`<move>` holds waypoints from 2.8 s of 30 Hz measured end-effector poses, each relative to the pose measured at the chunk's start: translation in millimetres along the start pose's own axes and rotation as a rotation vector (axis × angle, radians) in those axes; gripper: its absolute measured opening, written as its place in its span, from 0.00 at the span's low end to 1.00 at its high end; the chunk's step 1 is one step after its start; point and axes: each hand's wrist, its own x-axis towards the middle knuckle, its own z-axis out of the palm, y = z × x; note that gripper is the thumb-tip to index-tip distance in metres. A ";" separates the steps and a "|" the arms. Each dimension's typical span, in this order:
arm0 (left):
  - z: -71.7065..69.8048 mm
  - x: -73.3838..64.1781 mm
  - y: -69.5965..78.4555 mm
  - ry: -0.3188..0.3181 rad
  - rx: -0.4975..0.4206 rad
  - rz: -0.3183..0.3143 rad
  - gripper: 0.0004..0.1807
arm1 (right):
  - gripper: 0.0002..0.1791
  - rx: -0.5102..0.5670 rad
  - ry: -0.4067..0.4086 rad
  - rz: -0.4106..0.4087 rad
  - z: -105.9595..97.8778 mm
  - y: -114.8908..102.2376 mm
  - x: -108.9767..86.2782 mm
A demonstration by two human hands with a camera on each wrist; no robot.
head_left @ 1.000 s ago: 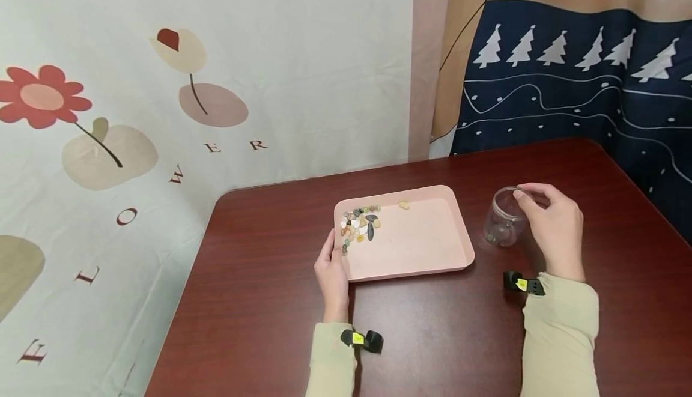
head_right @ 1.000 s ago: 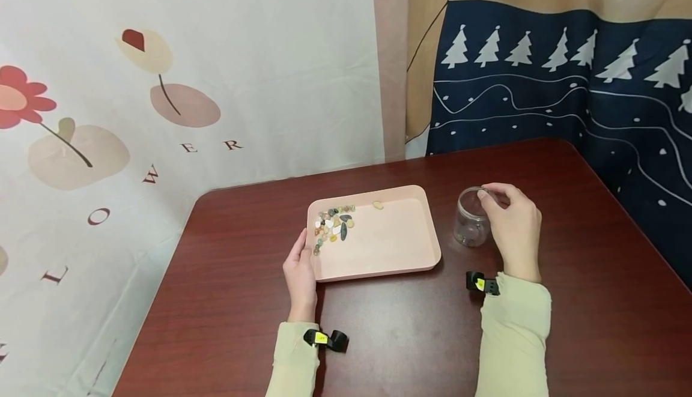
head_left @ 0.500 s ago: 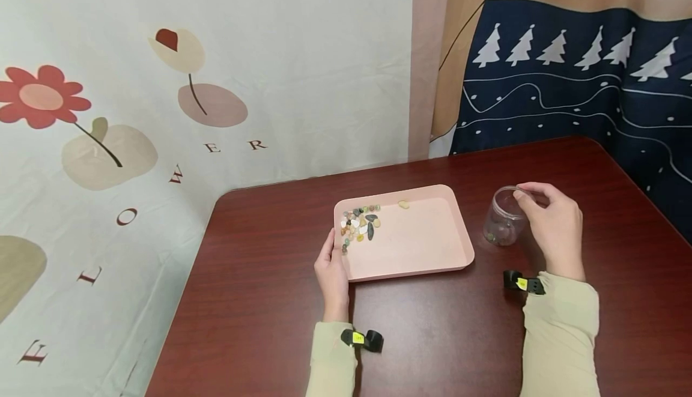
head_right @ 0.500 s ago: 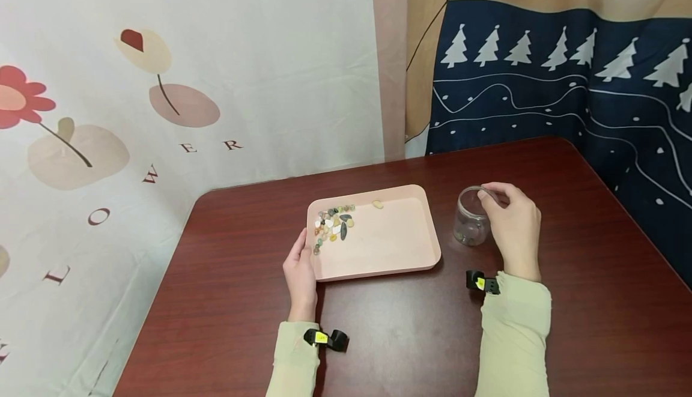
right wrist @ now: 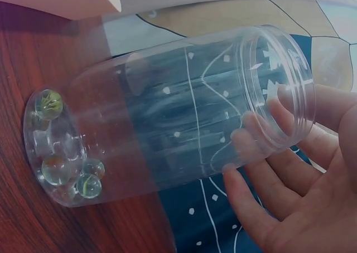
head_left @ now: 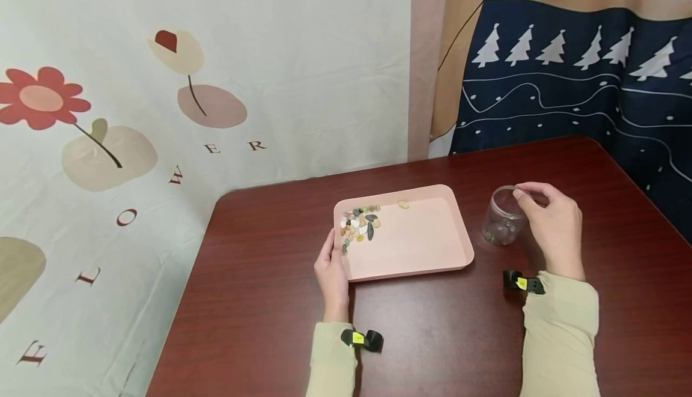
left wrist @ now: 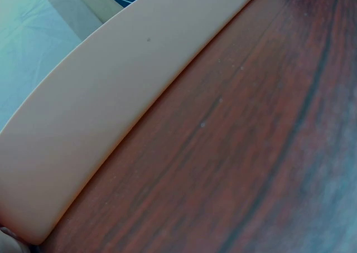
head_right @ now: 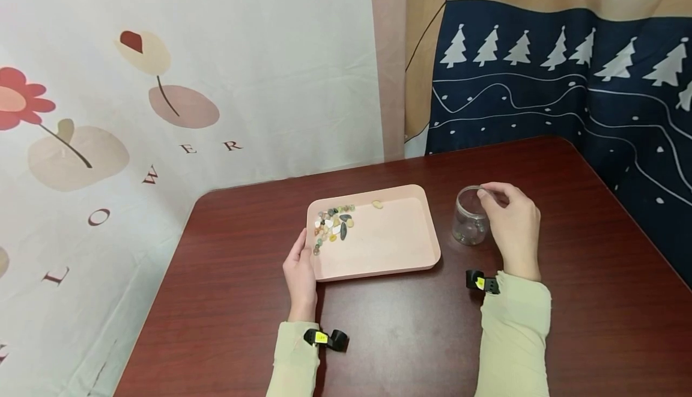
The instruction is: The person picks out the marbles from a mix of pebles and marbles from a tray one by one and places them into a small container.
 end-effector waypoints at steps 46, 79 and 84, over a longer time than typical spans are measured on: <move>-1.1 11.1 -26.0 0.005 -0.011 0.008 0.19 | 0.16 0.109 0.105 -0.150 11.1 -39.6 -15.2; -0.7 2.1 -1.7 -0.011 -0.004 -0.005 0.19 | 0.17 0.029 -0.065 -0.318 46.5 -52.4 -22.9; -1.0 2.4 -1.4 -0.010 -0.006 -0.008 0.19 | 0.18 0.020 -0.082 -0.319 49.2 -54.8 -24.2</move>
